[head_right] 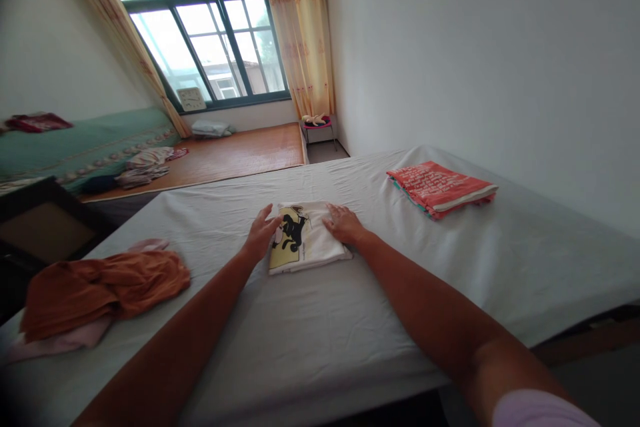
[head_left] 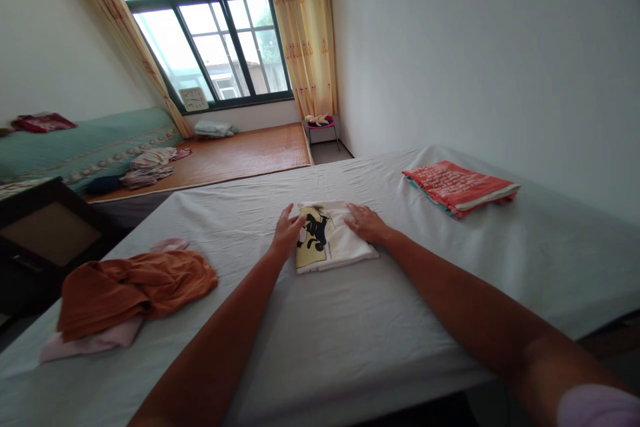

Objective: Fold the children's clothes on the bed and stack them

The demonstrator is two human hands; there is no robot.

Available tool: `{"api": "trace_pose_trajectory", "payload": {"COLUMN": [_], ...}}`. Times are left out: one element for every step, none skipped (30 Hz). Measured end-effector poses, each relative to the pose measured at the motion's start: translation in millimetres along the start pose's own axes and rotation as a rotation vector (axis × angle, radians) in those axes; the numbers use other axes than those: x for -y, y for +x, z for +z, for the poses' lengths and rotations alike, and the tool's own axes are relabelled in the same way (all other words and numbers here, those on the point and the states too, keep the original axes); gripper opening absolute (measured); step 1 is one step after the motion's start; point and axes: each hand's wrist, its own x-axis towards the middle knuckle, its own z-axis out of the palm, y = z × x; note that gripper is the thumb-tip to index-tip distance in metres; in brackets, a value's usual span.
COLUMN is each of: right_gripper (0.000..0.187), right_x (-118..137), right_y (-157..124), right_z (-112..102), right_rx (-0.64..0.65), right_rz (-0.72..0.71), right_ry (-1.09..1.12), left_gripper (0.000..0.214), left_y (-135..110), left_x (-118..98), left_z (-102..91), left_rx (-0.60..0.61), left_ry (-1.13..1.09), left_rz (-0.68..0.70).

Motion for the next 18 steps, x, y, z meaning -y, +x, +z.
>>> {"api": "trace_pose_trajectory", "payload": {"right_gripper": [0.061, 0.062, 0.062, 0.062, 0.062, 0.062, 0.062, 0.062, 0.061, 0.061, 0.061, 0.060, 0.060, 0.060, 0.060, 0.060, 0.060, 0.060], "right_x": [0.2, 0.6, 1.0, 1.5, 2.0, 2.6, 3.2, 3.7, 4.1, 4.3, 4.3, 4.1, 3.8, 3.3, 2.7, 2.1, 1.6, 1.2], "right_y": [-0.1, -0.3, -0.6, -0.9, -1.1, -1.4, -1.6, -1.7, -1.8, -1.8, -1.8, -1.8, -1.7, -1.7, -1.6, -1.6, -1.6, -1.6], "right_z": [-1.1, -1.9, -2.3, -2.3, -2.0, -1.4, -0.7, 0.0, 0.6, 1.0, 1.3, 1.3, 1.2, 1.0, 0.8, 0.6, 0.5, 0.4], "right_rx": [-0.004, -0.007, -0.007, -0.006, -0.005, -0.003, -0.003, -0.006, -0.013, -0.021, -0.031, -0.039, -0.046, -0.052, -0.057, -0.064, -0.070, -0.075], "right_rz": [-0.019, -0.041, -0.067, -0.095, -0.120, -0.144, -0.166, -0.185, -0.201, -0.213, -0.221, -0.227, -0.231, -0.236, -0.240, -0.242, -0.244, -0.243], "right_ry": [0.018, 0.037, 0.059, 0.082, 0.105, 0.126, 0.146, 0.163, 0.178, 0.192, 0.206, 0.219, 0.231, 0.243, 0.256, 0.269, 0.284, 0.303], "left_gripper": [0.071, 0.071, 0.069, 0.067, 0.065, 0.064, 0.064, 0.065, 0.067, 0.070, 0.072, 0.074, 0.075, 0.074, 0.072, 0.070, 0.069, 0.068], "left_y": [1.0, 1.7, 2.0, 2.1, 2.0, 1.5, 0.9, 0.1, -0.9, -1.9, -3.0, -4.0, -4.9, -5.6, -6.1, -6.2, -6.2, -6.0], "left_x": [-2.1, -4.3, -6.5, -8.7, -10.8, -12.8, -14.7, -16.5, -18.2, -19.7, -20.9, -21.9, -22.6, -22.9, -22.7, -22.3, -21.7, -21.1], "left_z": [-2.3, -5.0, -7.8, -10.4, -12.7, -14.5, -15.6, -16.0, -15.8, -15.0, -13.8, -12.4, -11.0, -9.8, -8.8, -8.3, -8.1, -8.3], "left_rx": [-0.013, -0.014, -0.004, 0.014, 0.035, 0.049, 0.056, 0.060, 0.065, 0.072, 0.081, 0.092, 0.101, 0.106, 0.107, 0.103, 0.091, 0.076], "left_ry": [-0.065, -0.095, -0.106, -0.114, -0.115, -0.108, -0.095, -0.084, -0.078, -0.080, -0.091, -0.114, -0.149, -0.189, -0.228, -0.262, -0.290, -0.312], "left_rz": [-0.062, -0.111, -0.146, -0.174, -0.197, -0.215, -0.228, -0.235, -0.234, -0.224, -0.208, -0.187, -0.160, -0.135, -0.118, -0.114, -0.127, -0.153]}}
